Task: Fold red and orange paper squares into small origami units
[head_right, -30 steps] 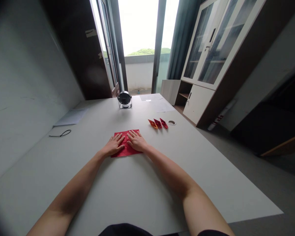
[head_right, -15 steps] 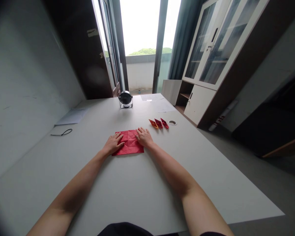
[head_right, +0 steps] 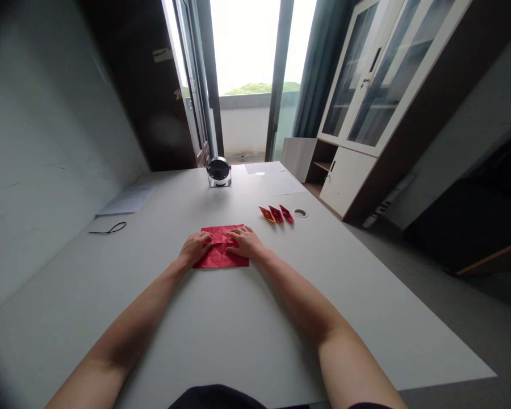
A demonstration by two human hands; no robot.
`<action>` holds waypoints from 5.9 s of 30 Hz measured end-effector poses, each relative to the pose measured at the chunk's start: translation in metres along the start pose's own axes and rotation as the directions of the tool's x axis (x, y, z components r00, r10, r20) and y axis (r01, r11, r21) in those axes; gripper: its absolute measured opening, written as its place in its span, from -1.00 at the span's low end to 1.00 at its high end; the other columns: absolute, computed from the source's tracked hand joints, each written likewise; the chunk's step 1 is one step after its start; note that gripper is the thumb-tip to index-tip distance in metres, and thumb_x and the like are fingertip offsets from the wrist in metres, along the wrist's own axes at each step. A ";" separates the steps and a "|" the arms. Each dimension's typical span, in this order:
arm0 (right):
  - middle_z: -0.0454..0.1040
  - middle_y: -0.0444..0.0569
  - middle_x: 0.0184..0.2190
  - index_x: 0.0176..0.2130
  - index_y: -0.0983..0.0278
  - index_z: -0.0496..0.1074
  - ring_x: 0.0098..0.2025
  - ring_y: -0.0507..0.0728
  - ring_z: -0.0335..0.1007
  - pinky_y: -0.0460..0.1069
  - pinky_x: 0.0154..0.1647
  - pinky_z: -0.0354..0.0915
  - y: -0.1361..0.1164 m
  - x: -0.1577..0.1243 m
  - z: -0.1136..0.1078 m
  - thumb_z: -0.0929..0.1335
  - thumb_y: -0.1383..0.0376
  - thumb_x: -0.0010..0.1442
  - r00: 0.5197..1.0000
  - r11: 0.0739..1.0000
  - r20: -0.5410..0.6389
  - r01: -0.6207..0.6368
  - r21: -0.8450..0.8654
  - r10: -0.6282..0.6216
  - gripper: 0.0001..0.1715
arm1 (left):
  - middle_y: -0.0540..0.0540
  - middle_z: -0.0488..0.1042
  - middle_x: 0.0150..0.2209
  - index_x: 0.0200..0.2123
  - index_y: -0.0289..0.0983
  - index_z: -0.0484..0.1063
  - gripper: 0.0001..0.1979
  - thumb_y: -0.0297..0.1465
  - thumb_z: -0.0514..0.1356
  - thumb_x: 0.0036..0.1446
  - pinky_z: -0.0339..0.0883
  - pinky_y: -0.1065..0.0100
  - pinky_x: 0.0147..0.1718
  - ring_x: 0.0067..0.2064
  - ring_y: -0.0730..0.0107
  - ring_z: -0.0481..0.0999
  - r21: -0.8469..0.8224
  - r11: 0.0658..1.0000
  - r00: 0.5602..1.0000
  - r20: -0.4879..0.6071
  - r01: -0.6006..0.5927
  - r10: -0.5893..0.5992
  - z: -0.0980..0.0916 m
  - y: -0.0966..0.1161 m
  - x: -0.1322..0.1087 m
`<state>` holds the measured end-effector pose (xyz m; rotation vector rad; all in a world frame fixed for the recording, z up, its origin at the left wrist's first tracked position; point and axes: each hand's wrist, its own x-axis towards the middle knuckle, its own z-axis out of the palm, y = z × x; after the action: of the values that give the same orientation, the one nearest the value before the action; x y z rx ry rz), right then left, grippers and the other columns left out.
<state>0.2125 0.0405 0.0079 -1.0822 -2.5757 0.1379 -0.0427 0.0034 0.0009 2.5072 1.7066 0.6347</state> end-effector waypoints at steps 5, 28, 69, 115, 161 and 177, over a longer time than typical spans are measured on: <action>0.41 0.06 0.12 0.15 0.12 0.41 0.16 0.27 0.26 0.15 0.21 0.12 0.001 0.000 0.002 0.38 -0.06 0.20 1.000 1.000 -0.006 0.014 -0.002 -0.014 -0.39 | -0.13 0.50 -0.10 -0.21 -0.18 0.43 -0.85 -0.34 0.07 0.28 0.28 0.21 0.01 -0.08 0.23 0.47 -0.017 1.000 1.000 -0.020 0.002 -0.002 -0.001 -0.001 0.000; 0.54 0.01 -0.19 -0.24 0.23 0.52 -0.14 0.14 0.37 0.03 0.00 0.13 0.004 0.003 0.003 0.30 0.22 0.34 0.991 0.996 -0.101 0.087 -0.032 -0.090 -0.79 | -0.11 0.50 -0.21 -0.34 -0.18 0.49 -0.93 -0.35 0.22 0.16 0.31 0.18 -0.04 -0.10 0.19 0.44 -0.180 0.984 0.993 -0.116 0.004 -0.026 -0.001 -0.008 0.000; -0.02 0.12 0.40 0.37 0.25 0.09 0.44 0.30 -0.17 0.26 0.38 -0.15 -0.002 0.005 0.026 0.10 -0.01 0.40 0.986 0.997 0.148 -0.077 -0.025 0.080 -0.30 | -0.17 -0.15 0.44 0.38 -0.13 0.01 -0.37 -0.05 -0.15 0.33 -0.30 -0.16 0.32 0.44 0.03 -0.18 0.082 0.980 0.945 0.262 0.181 -0.196 0.022 -0.009 -0.001; 0.36 0.01 0.21 0.17 0.12 0.39 0.29 0.17 0.18 0.13 0.31 0.06 -0.017 0.003 0.014 0.25 0.21 0.37 0.994 0.993 -0.029 0.107 0.041 -0.106 -0.59 | -0.24 0.39 0.08 0.35 -0.19 0.06 -0.28 -0.35 0.20 0.15 0.32 0.13 0.07 0.07 0.08 0.42 -0.197 0.943 0.931 -0.197 0.269 -0.306 0.002 -0.017 -0.001; 0.06 0.06 0.39 0.35 0.18 0.13 0.42 0.26 -0.13 0.27 0.36 -0.18 0.001 0.007 0.024 0.09 0.11 0.42 0.985 0.991 0.122 -0.117 -0.064 0.124 -0.41 | 0.06 0.10 0.38 0.29 0.06 0.23 -0.51 -0.09 -0.18 0.39 -0.17 -0.05 0.33 0.40 0.13 0.01 -0.104 0.990 0.946 0.300 -0.091 0.119 0.003 0.009 0.002; 0.41 0.06 0.09 -0.02 0.21 0.45 0.21 0.22 0.20 0.12 0.21 0.12 0.006 0.003 0.018 0.35 0.14 0.27 0.983 0.987 -0.106 -0.139 0.082 0.147 -0.68 | -0.15 0.42 0.13 -0.12 -0.17 0.45 -0.73 -0.38 0.24 0.05 0.20 0.13 0.17 0.16 0.12 0.35 -0.238 0.971 0.996 0.075 -0.035 0.054 0.002 0.018 0.001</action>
<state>0.2085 0.0477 -0.0097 -1.2111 -2.3749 0.2011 -0.0255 -0.0026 0.0043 2.3764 1.4559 0.6851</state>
